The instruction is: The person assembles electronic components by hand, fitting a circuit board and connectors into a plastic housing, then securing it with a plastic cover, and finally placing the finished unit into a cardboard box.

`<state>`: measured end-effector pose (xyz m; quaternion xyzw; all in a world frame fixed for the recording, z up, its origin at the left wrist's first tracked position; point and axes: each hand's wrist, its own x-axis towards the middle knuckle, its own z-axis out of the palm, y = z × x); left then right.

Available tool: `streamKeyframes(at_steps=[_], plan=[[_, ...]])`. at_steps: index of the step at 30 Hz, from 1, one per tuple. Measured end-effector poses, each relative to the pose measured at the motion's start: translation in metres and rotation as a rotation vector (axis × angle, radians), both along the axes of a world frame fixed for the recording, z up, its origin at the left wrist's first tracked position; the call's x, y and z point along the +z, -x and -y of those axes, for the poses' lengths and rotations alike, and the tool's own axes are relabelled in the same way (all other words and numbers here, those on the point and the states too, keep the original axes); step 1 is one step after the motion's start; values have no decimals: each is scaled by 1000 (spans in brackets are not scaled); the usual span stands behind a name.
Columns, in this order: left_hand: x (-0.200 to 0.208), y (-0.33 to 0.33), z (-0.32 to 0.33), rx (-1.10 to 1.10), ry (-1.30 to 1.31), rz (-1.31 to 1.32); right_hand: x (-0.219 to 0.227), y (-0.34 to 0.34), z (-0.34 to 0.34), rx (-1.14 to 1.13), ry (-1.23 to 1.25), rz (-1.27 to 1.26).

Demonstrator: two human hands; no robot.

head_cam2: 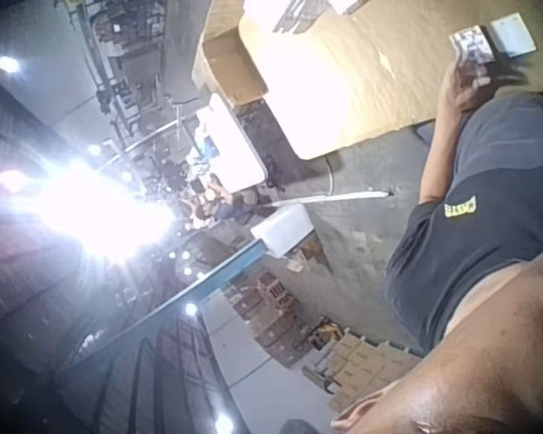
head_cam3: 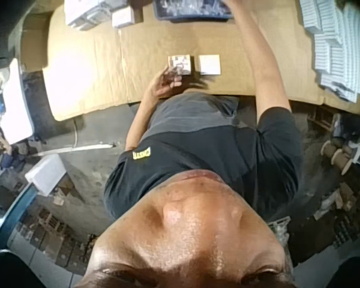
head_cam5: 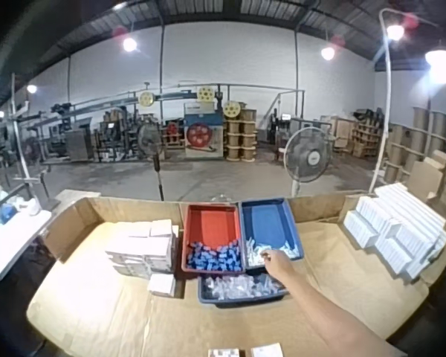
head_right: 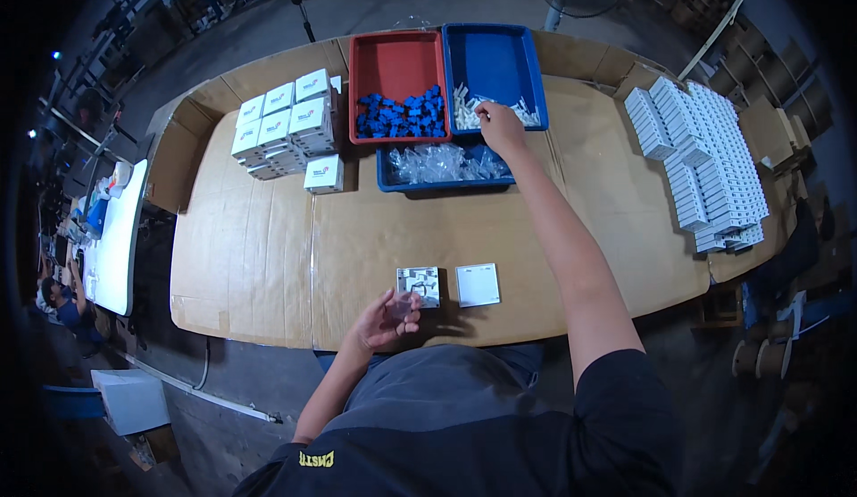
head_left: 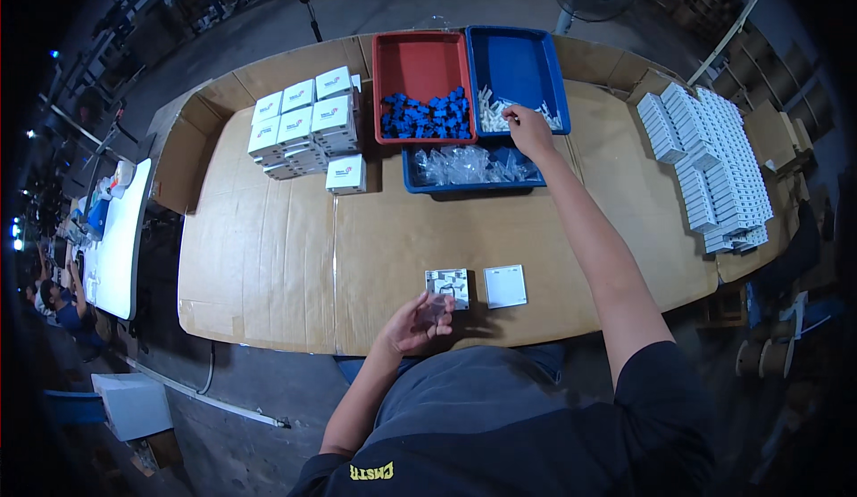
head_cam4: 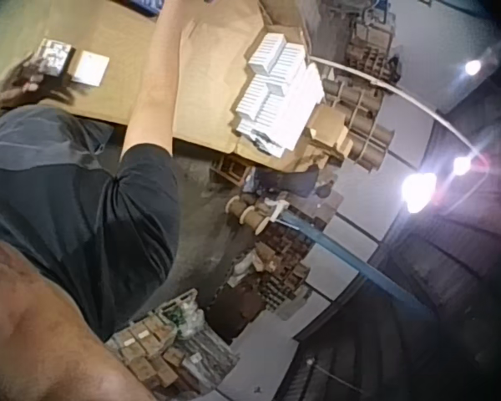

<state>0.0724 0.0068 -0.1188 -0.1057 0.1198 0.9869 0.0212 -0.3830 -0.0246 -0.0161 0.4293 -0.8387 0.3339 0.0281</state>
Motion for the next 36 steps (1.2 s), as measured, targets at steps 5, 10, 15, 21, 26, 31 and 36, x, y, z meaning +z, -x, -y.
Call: streamKeyframes(at_steps=[5, 10, 15, 21, 26, 31, 36], plan=[[-23, -27, 0, -42, -134, -69, -1, 12, 40, 56, -71, -177], [-29, -26, 4, -40, -48, 50, -12, 24, 61, 101, -214, -313], [-28, -16, 6, -70, -109, -8, -23, 35, 71, 79, -203, -305], [-30, -19, 7, -89, -109, -34, -22, 27, 81, 14, -201, -274], [-26, -18, 9, -82, -157, -67, -21, 28, 88, -17, -190, -282], [-28, -19, 9, -67, -174, -49, -19, 31, 94, -33, -222, -220], [-29, -20, 8, -62, -184, -47, -19, 31, 90, -16, -221, -216]])
